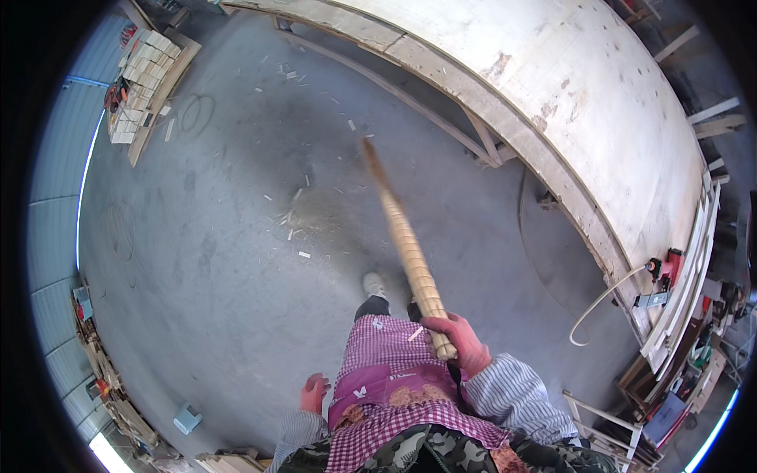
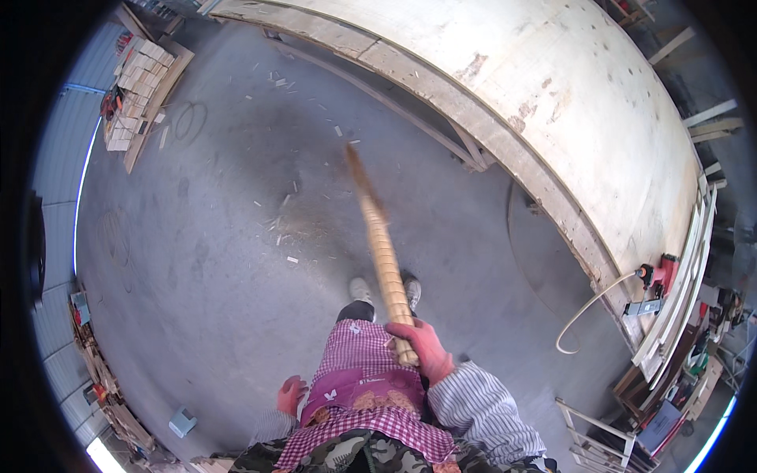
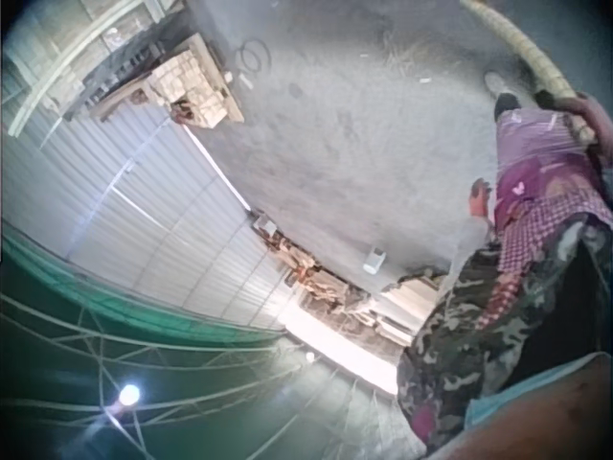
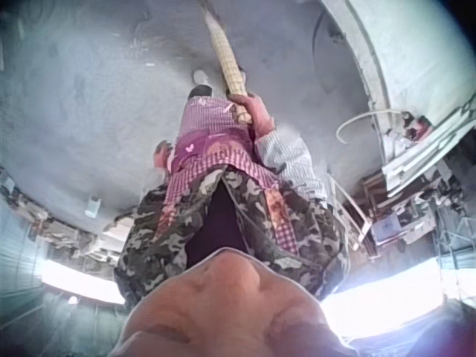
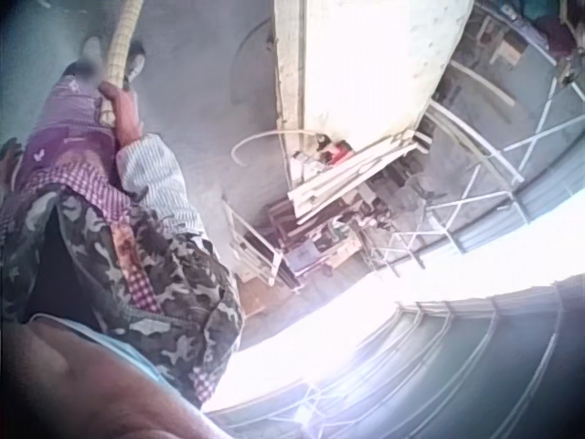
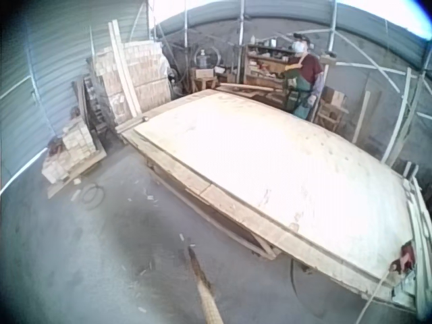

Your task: The person sweeps a large curved wooden panel and the surrounding floor in a woodworking shop using a traditional straw broom. They move around the workspace, sweeping debris from the panel surface and the concrete floor.

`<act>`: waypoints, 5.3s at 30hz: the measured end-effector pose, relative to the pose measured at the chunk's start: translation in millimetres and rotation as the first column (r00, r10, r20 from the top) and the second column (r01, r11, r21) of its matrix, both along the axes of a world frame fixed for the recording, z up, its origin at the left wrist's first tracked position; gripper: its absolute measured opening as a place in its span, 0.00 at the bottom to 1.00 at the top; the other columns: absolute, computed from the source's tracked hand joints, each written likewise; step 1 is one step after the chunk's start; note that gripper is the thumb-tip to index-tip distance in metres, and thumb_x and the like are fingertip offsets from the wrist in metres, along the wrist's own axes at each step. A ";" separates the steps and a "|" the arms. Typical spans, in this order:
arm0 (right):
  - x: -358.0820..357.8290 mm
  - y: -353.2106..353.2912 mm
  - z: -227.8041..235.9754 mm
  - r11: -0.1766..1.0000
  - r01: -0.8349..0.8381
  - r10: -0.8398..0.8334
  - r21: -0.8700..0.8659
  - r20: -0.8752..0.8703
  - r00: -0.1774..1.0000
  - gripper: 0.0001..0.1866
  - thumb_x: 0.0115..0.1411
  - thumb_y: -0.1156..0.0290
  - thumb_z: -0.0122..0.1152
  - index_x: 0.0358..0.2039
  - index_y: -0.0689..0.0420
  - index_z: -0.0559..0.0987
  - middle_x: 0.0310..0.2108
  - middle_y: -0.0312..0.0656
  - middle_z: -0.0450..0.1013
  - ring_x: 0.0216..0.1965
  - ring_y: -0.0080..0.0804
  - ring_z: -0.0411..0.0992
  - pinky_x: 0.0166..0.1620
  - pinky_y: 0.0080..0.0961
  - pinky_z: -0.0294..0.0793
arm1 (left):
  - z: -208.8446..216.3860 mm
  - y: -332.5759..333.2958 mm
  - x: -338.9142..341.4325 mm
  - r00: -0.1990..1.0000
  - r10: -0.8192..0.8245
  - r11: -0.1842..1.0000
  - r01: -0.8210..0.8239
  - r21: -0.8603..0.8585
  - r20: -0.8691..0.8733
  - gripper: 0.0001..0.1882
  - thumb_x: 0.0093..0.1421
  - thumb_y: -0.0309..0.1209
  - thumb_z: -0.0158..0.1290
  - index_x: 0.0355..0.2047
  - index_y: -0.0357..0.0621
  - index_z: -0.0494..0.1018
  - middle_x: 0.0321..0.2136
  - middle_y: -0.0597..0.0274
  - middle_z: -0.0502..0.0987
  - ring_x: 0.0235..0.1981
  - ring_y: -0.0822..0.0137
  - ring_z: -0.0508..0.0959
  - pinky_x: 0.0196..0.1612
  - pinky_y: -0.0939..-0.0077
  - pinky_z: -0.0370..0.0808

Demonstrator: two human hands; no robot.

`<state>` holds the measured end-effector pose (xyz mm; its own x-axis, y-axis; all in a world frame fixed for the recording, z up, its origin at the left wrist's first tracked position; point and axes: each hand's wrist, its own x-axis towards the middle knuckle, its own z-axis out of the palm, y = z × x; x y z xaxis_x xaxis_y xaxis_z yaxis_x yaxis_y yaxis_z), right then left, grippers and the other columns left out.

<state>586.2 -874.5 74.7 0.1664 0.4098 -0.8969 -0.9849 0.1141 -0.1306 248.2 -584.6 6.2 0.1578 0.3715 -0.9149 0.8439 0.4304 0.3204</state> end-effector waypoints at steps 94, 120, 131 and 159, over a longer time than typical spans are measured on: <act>272.9 431.2 -181.3 0.950 0.300 -0.297 -0.089 0.046 0.954 0.08 0.58 0.67 0.53 0.30 0.58 0.69 0.23 0.39 0.68 0.24 0.32 0.71 0.28 0.30 0.73 | -0.8 170.4 216.8 0.799 0.600 0.800 -0.600 0.024 -0.038 0.27 0.60 0.44 0.54 0.53 0.41 0.66 0.41 0.55 0.76 0.39 0.64 0.78 0.43 0.71 0.73; 469.0 741.1 -31.9 0.901 -0.433 0.424 0.014 -0.238 0.874 0.09 0.57 0.70 0.58 0.37 0.58 0.71 0.21 0.36 0.69 0.19 0.24 0.70 0.20 0.22 0.71 | -8.4 369.5 325.2 0.630 0.777 0.630 -0.776 0.024 -0.018 0.23 0.60 0.40 0.53 0.50 0.38 0.68 0.39 0.53 0.77 0.34 0.66 0.77 0.38 0.76 0.73; 643.4 798.4 -185.3 0.832 -0.505 0.537 -0.229 0.104 0.837 0.12 0.54 0.67 0.62 0.34 0.57 0.70 0.20 0.38 0.69 0.18 0.30 0.71 0.19 0.26 0.72 | -32.0 278.3 328.4 0.481 0.876 0.482 -0.873 -0.072 0.028 0.24 0.64 0.39 0.50 0.57 0.43 0.63 0.46 0.49 0.74 0.44 0.54 0.76 0.37 0.63 0.77; 365.8 363.4 231.8 0.856 -0.504 0.510 -0.111 0.336 0.792 0.34 0.49 0.74 0.65 0.56 0.67 0.65 0.50 0.42 0.70 0.50 0.27 0.69 0.54 0.24 0.65 | -85.3 465.6 428.1 0.952 0.178 0.981 -0.192 0.034 0.249 0.22 0.57 0.41 0.53 0.47 0.39 0.71 0.35 0.56 0.78 0.33 0.66 0.79 0.29 0.76 0.72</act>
